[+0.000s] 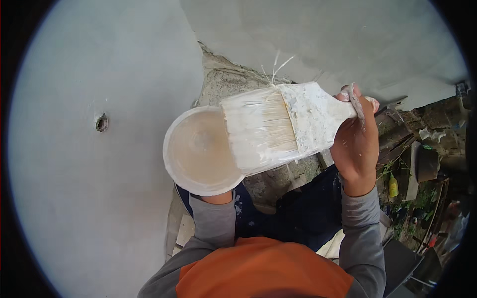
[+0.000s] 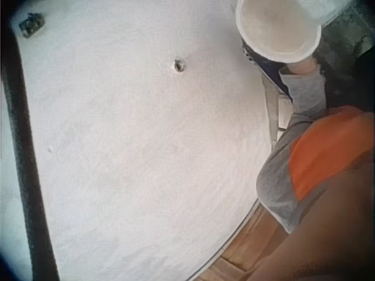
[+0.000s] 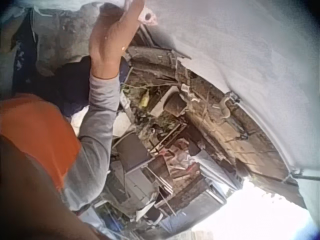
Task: Painting a concrete wall using a brush and a cup of white paint.
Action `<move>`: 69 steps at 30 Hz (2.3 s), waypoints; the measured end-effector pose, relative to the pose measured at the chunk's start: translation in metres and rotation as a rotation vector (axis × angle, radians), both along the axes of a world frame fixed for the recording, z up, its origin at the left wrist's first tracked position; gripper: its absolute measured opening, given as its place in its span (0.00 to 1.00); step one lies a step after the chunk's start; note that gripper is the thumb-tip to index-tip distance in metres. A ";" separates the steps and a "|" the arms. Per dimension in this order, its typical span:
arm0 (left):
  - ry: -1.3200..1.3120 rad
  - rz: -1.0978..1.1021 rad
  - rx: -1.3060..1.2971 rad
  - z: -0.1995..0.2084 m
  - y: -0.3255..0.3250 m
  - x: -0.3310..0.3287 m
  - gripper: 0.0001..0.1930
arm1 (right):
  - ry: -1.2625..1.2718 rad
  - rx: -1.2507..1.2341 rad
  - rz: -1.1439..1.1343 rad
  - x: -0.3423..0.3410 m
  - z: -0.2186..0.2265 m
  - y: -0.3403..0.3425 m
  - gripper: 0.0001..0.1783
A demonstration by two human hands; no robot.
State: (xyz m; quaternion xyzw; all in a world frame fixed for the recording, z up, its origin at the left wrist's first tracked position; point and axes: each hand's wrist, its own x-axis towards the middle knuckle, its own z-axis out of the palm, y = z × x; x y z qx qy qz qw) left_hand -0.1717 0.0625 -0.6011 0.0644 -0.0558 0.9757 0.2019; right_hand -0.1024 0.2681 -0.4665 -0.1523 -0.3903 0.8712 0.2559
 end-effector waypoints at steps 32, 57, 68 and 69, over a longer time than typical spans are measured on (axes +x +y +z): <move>-0.679 -0.416 -0.605 0.185 0.061 -0.008 0.14 | -0.165 0.080 -1.383 0.038 0.192 0.227 0.11; -0.713 -0.576 -0.692 0.461 0.064 -0.010 0.15 | -0.652 -0.055 -1.539 -0.014 0.232 0.231 0.15; -0.554 -0.420 -0.779 0.506 0.066 -0.031 0.14 | 0.148 0.311 -1.610 0.066 0.492 0.277 0.11; -0.570 -0.378 -0.790 0.507 0.067 -0.033 0.14 | 0.156 0.309 -1.603 0.062 0.480 0.278 0.11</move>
